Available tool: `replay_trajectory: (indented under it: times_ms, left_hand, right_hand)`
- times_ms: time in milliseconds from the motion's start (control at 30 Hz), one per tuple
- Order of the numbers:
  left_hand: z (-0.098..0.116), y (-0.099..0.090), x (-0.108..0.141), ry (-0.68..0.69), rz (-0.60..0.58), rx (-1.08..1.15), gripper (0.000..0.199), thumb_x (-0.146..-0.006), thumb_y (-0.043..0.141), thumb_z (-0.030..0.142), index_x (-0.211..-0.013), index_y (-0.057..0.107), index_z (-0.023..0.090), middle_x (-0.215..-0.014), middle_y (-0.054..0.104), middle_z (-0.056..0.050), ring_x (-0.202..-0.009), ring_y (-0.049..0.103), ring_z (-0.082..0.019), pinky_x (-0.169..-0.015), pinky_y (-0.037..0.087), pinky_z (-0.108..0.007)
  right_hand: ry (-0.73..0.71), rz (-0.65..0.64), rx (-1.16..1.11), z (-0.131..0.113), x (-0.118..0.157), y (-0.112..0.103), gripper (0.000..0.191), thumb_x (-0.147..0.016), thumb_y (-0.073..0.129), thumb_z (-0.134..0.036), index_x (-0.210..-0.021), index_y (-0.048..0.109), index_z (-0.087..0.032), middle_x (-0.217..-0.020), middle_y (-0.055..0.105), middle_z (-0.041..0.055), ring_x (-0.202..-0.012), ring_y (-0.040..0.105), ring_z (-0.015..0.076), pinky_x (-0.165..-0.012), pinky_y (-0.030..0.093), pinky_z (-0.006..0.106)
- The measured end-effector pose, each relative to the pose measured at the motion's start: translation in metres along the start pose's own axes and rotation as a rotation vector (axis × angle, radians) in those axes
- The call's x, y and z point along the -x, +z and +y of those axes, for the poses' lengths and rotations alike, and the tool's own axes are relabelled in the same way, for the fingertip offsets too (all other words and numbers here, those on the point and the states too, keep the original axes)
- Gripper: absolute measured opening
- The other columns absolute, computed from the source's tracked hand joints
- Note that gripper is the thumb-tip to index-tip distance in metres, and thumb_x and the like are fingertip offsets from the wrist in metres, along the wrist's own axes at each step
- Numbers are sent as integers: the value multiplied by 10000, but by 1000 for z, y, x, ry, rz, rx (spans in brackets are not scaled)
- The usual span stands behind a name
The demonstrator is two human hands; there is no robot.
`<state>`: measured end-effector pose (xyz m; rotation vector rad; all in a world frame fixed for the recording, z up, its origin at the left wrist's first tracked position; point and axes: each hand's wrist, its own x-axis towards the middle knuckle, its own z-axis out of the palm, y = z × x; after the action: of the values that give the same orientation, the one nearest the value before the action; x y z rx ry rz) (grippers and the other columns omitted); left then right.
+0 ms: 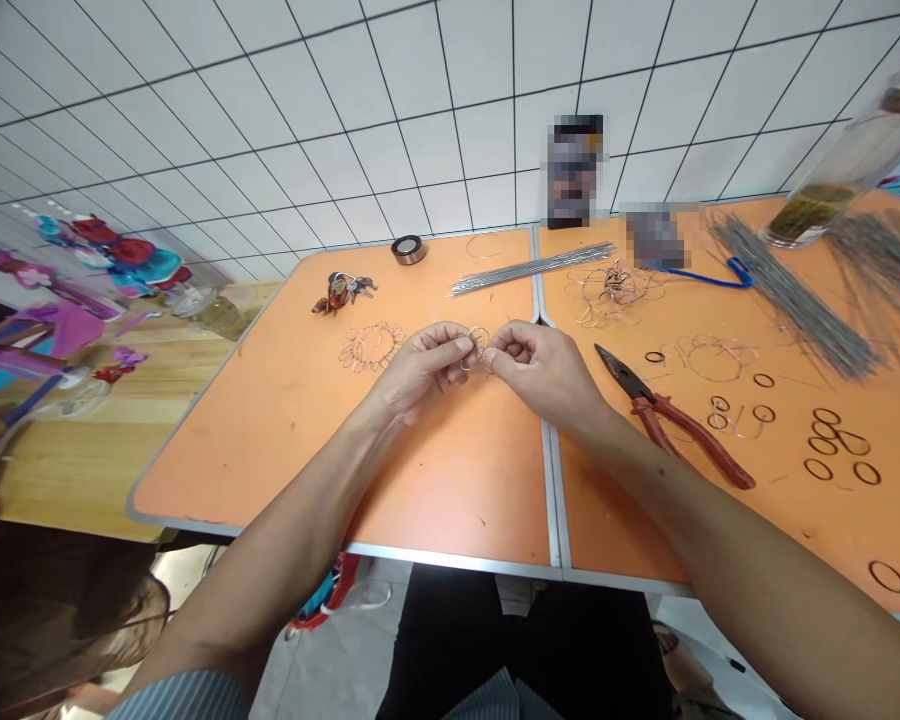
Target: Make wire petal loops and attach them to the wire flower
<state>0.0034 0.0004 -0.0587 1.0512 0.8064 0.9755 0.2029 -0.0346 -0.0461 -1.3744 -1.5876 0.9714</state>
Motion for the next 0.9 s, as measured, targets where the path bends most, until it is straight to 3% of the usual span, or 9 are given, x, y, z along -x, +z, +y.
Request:
replay_trajectory:
  times_ms: [333,500,700,900]
  left_hand:
    - [0,-2,-1,-6,33,-18,371,-740,996,391,-833,731,148,-722,719,-23,-531,508,-57,-552,400,-219]
    - [4,-2,1,1,50,-26,381,-724,1015,382,-830,734,147,-710,721,-27,-539,503,-57,-552,388,-215]
    - [9,-4,2,55,45,-26,425,-683,1051,398,-828,741,146,-702,729,-32,-567,526,-69,-556,392,-218]
    - [11,-8,2,40,50,56,418,-686,1058,363,-859,740,152,-715,739,-17,-543,512,-52,-567,420,-203]
  right_hand:
    - [-77,67,193,14,1,6,212,-988,696,-398,-1049,802,-225,-1036,813,29,-937,706,175,-848,454,310]
    - [-117,84,273,9,6,7,168,-990,681,-353,-964,781,-219,-1007,814,31,-936,700,183,-831,426,301]
    - [-9,20,64,8,5,9,177,-939,665,-351,-913,739,-193,-878,738,20,-801,609,138,-745,402,276]
    - [54,-30,-209,-2,2,5,159,-836,699,-323,-855,709,-166,-874,734,40,-853,654,138,-799,487,256]
